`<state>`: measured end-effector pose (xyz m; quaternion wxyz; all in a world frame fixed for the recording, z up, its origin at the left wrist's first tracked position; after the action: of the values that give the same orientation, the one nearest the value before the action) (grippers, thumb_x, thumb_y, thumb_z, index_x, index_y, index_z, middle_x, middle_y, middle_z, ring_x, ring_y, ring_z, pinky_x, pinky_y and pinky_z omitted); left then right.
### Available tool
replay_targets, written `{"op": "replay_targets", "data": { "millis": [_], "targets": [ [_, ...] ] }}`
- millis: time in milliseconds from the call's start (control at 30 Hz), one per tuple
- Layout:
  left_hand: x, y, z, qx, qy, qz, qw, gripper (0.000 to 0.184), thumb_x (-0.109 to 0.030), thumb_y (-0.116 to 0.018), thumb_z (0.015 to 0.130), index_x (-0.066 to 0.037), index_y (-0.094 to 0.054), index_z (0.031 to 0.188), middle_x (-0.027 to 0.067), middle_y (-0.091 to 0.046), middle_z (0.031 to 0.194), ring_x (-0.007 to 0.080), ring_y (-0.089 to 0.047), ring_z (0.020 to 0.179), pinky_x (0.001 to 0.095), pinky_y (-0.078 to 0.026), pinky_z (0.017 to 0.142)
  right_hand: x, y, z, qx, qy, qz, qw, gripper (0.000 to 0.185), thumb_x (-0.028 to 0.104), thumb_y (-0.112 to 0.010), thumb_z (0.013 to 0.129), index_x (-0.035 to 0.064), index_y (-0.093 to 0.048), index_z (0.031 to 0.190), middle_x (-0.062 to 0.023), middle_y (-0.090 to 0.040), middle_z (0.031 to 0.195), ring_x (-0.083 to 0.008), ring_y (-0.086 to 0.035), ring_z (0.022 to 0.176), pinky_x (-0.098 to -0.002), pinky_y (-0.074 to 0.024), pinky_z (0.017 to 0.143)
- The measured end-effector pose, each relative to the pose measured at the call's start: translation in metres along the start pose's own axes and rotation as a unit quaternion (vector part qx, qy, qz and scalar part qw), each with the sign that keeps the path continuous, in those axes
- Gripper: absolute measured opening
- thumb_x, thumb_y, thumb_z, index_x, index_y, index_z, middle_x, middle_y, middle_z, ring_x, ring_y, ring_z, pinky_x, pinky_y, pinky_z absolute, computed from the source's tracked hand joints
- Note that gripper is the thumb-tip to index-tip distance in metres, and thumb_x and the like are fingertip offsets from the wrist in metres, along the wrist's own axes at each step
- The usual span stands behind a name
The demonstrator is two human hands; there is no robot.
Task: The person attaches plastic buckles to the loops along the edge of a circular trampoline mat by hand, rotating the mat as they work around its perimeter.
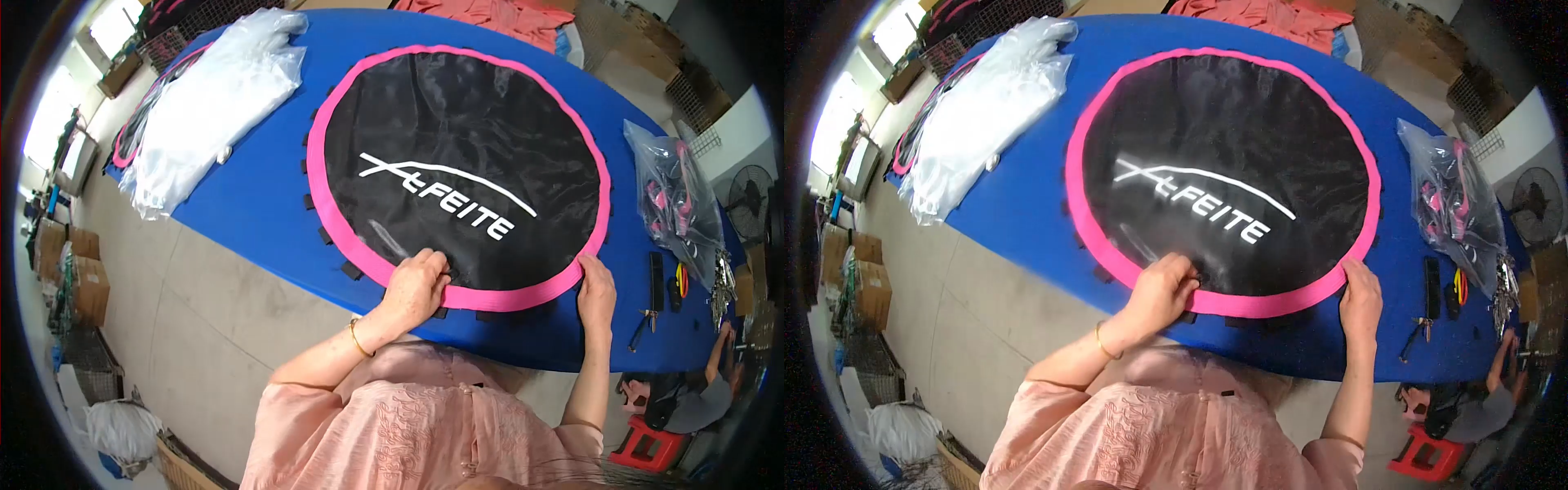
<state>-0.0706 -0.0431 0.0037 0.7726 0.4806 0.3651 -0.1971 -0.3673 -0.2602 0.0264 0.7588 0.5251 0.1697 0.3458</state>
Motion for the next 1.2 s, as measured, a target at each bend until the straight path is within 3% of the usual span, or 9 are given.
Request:
{"op": "replay_targets", "data": {
  "millis": [67, 167, 333, 467, 800, 867, 1000, 1133, 1200],
  "targets": [
    [0.01, 0.006, 0.005, -0.006, -0.006, 0.027, 1.0, 0.016, -0.003, -0.075, 0.083, -0.004, -0.063, 0.093, 0.0192, -0.066, 0.094, 0.043, -0.067, 0.088, 0.0524, -0.054, 0.077, 0.02, 0.0, 0.006, 0.013, -0.013, -0.011, 1.0, 0.033, -0.005, -0.063, 0.094, 0.005, -0.074, 0.123, -0.0173, -0.075, 0.124, -0.0369, -0.07, 0.118, -0.0446, -0.0544, 0.103],
    [0.038, 0.037, 0.012, -0.089, -0.015, 0.057, 0.994, 0.014, -0.002, -0.076, 0.081, -0.004, -0.065, 0.089, 0.0189, -0.069, 0.091, 0.0433, -0.068, 0.087, 0.0524, -0.054, 0.076, 0.077, 0.012, 0.007, -0.054, 0.018, 0.082, 0.995, 0.026, 0.004, -0.065, 0.1, 0.0027, -0.072, 0.125, -0.0171, -0.074, 0.127, -0.0363, -0.068, 0.122, -0.0454, -0.051, 0.109],
    [0.084, 0.101, 0.025, -0.158, 0.107, 0.1, 0.976, 0.016, -0.002, -0.078, 0.081, -0.002, -0.067, 0.093, 0.0185, -0.07, 0.09, 0.0417, -0.069, 0.087, 0.0506, -0.054, 0.076, 0.09, -0.017, -0.006, -0.026, 0.008, 0.1, 0.995, 0.029, 0.007, -0.064, 0.102, 0.0041, -0.07, 0.13, -0.0174, -0.069, 0.137, -0.038, -0.061, 0.134, -0.0486, -0.0439, 0.118],
    [0.094, 0.113, 0.035, -0.142, 0.126, 0.184, 0.964, 0.015, -0.004, -0.078, 0.083, -0.005, -0.068, 0.094, 0.014, -0.071, 0.092, 0.0383, -0.068, 0.091, 0.0467, -0.051, 0.082, 0.084, -0.028, -0.01, -0.023, 0.002, 0.098, 0.995, 0.029, 0.007, -0.062, 0.103, 0.0046, -0.069, 0.131, -0.0165, -0.067, 0.14, -0.0379, -0.059, 0.136, -0.0499, -0.041, 0.12],
    [0.063, 0.078, 0.032, -0.069, 0.067, 0.133, 0.986, 0.017, -0.003, -0.081, 0.078, -0.005, -0.071, 0.092, 0.0132, -0.074, 0.091, 0.0353, -0.071, 0.089, 0.0447, -0.051, 0.081, 0.083, -0.027, -0.009, -0.028, 0.011, 0.102, 0.994, 0.031, 0.009, -0.062, 0.103, 0.0051, -0.068, 0.133, -0.0155, -0.064, 0.141, -0.0379, -0.057, 0.136, -0.0518, -0.0402, 0.119],
    [0.086, 0.084, 0.032, -0.086, 0.113, 0.11, 0.984, 0.017, -0.004, -0.08, 0.08, -0.005, -0.071, 0.094, 0.0119, -0.074, 0.091, 0.0337, -0.071, 0.091, 0.044, -0.048, 0.086, 0.083, -0.029, -0.01, -0.025, 0.009, 0.102, 0.994, 0.031, 0.009, -0.062, 0.103, 0.0052, -0.068, 0.133, -0.0155, -0.064, 0.142, -0.0379, -0.056, 0.136, -0.0515, -0.0402, 0.119],
    [0.093, 0.11, 0.042, -0.107, 0.13, 0.23, 0.959, 0.012, -0.008, -0.079, 0.084, -0.006, -0.071, 0.094, 0.0102, -0.074, 0.092, 0.0325, -0.07, 0.094, 0.0456, -0.045, 0.091, 0.081, -0.027, -0.007, -0.01, 0.004, 0.105, 0.994, 0.032, 0.009, -0.062, 0.103, 0.0053, -0.068, 0.134, -0.0154, -0.064, 0.142, -0.0381, -0.056, 0.136, -0.0509, -0.0406, 0.119],
    [0.088, 0.106, 0.038, -0.103, 0.125, 0.233, 0.959, 0.013, -0.008, -0.079, 0.083, -0.006, -0.072, 0.094, 0.0096, -0.074, 0.092, 0.032, -0.07, 0.094, 0.0445, -0.045, 0.09, 0.082, -0.027, -0.007, -0.014, 0.005, 0.097, 0.995, 0.032, 0.01, -0.062, 0.103, 0.0054, -0.068, 0.134, -0.0152, -0.064, 0.142, -0.0379, -0.056, 0.136, -0.0508, -0.0407, 0.119],
    [0.088, 0.091, 0.035, -0.076, 0.132, 0.139, 0.979, 0.014, -0.008, -0.08, 0.082, -0.007, -0.072, 0.094, 0.0092, -0.074, 0.091, 0.0319, -0.07, 0.093, 0.0436, -0.045, 0.09, 0.083, -0.026, -0.007, -0.018, -0.003, 0.102, 0.995, 0.03, 0.009, -0.061, 0.104, 0.0058, -0.068, 0.132, -0.0145, -0.065, 0.143, -0.0366, -0.057, 0.137, -0.0496, -0.0408, 0.12]
  ]
}}
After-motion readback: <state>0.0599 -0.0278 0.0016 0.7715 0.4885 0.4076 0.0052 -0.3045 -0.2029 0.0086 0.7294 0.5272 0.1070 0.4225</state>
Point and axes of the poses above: each hand's wrist, its own z-axis towards the middle knuckle, its own y-axis out of the back of the hand, x = y × z, the point moved 8 cm from there along z, towards the middle knuckle
